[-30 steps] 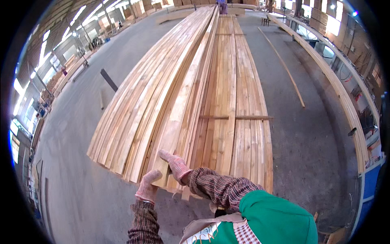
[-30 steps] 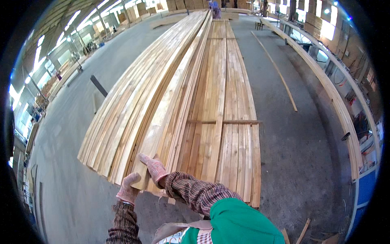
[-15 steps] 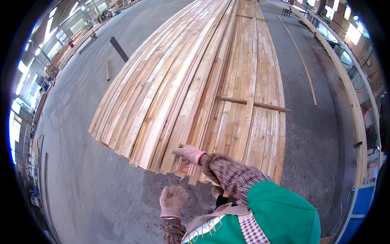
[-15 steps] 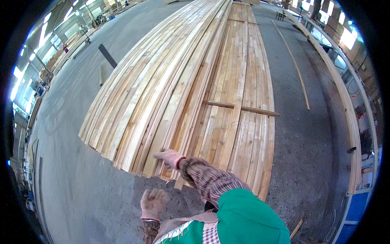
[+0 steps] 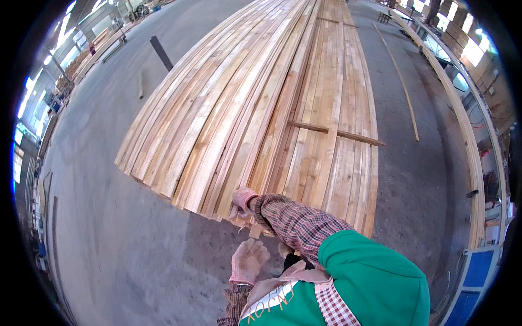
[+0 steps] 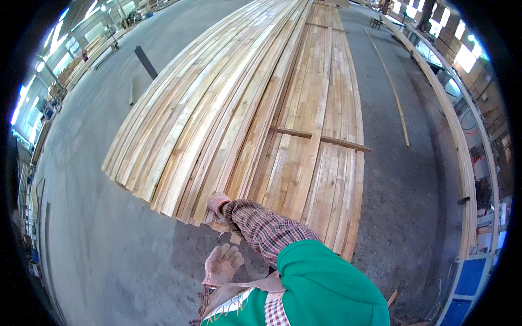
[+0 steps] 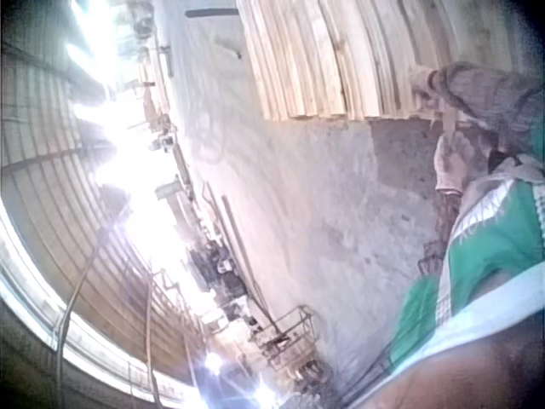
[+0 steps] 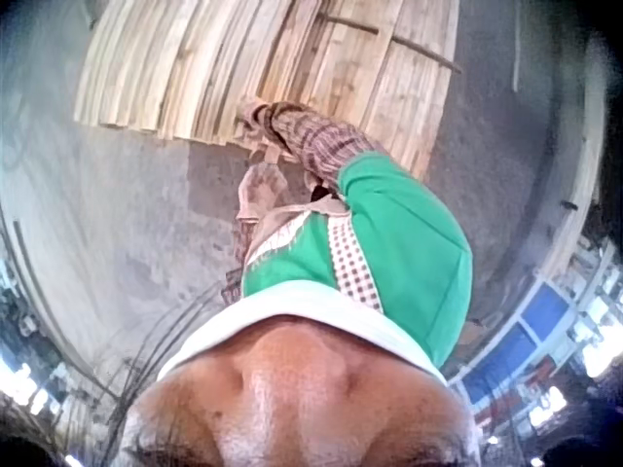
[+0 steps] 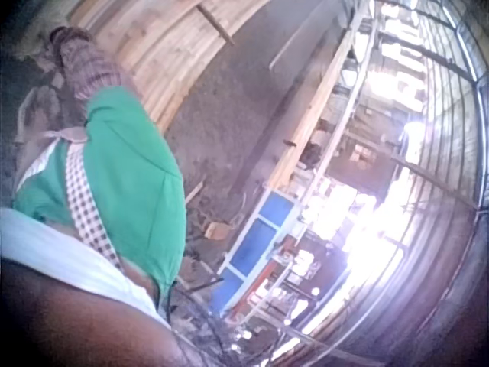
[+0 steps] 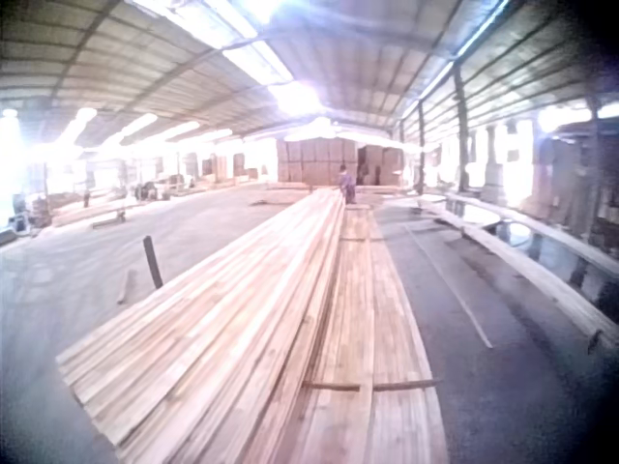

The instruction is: The person repeatedly picks up long wooden planks from a pile and places them onto a growing stack. They handle the planks one at a time, walking back and forth between the source pile and the stack, aligning each plank before setting it down.

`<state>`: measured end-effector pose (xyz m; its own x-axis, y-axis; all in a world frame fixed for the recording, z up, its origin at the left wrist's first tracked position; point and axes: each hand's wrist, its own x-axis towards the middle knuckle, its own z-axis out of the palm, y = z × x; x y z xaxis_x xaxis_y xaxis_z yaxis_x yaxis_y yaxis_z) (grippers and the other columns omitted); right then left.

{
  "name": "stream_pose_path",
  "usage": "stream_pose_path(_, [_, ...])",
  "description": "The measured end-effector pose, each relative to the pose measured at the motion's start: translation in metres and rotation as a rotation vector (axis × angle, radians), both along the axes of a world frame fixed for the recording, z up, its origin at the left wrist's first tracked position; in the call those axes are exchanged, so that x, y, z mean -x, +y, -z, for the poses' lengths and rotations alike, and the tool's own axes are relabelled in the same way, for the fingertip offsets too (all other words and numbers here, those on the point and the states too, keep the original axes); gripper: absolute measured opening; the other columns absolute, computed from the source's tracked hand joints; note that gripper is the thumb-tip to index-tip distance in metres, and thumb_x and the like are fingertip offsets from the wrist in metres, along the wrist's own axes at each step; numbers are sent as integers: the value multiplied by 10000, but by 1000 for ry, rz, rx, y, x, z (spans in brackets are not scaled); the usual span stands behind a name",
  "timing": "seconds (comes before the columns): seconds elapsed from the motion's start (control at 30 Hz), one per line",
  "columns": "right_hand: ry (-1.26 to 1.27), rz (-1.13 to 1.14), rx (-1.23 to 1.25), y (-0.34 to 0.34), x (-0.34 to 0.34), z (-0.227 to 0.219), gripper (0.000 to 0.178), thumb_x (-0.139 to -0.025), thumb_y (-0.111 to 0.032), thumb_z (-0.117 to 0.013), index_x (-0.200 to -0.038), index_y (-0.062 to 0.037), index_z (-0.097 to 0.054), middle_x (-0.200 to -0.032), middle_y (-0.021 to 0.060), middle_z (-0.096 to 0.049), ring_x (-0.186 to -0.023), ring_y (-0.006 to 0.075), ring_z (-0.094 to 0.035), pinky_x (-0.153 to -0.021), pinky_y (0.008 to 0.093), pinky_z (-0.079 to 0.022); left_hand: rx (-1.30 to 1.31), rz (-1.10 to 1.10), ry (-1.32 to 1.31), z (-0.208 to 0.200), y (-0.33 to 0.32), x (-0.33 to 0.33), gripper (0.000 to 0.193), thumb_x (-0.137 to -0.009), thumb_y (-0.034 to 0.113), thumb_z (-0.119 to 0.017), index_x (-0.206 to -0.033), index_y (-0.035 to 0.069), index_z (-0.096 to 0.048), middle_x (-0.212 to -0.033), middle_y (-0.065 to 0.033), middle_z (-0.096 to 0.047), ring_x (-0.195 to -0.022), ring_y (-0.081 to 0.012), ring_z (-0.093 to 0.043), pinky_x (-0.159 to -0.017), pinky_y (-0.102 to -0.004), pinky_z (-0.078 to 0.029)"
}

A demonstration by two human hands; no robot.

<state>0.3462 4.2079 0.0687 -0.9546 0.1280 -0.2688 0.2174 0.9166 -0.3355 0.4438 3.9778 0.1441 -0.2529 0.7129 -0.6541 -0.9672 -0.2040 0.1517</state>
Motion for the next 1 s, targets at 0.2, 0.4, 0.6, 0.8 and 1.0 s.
stream_pose_path(0.2, [174,-78,109,-13,-79,-17,135,-659,-116,-729,-786,-89,-769,-725,127,-681,-757,334,-702,-672,460,-552,83,107,133,6,10,-12,231,-951,275,-649,-881,81,-545,-788,-46,-526,-730,-237,-547,-667,-407,-487])
stream_pose_path(0.4, [13,145,148,4,-314,19,107,-681,-118,-686,-743,-40,-724,-751,168,-701,-765,377,-697,-647,456,-558,178,412,218,49,6,-88,216,-931,281,-648,-840,111,-549,-743,-61,-521,-714,-256,-545,-686,-409,-466])
stream_pose_path(0.6, [-5,612,209,2,-624,48,145,-701,-178,-690,-775,-54,-681,-745,129,-677,-721,316,-679,-570,430,-516,-4,893,393,107,16,-188,220,-984,285,-526,-841,124,-575,-908,-161,-606,-930,-343,-575,-853,-497,-497])
stream_pose_path(0.8, [53,1535,609,-107,-873,71,158,-712,-183,-719,-820,-70,-700,-825,138,-684,-780,343,-669,-624,458,-530,-80,1399,709,26,93,-344,177,-930,219,-671,-957,47,-637,-842,-129,-606,-736,-258,-588,-654,-375,-504])
stream_pose_path(1.0, [-371,1827,205,-322,-984,68,201,-712,-231,-750,-865,-105,-778,-898,175,-733,-867,355,-712,-731,472,-568,-167,1803,755,1,137,-514,259,-908,262,-689,-1014,26,-667,-682,-81,-606,-618,-216,-598,-563,-364,-506])
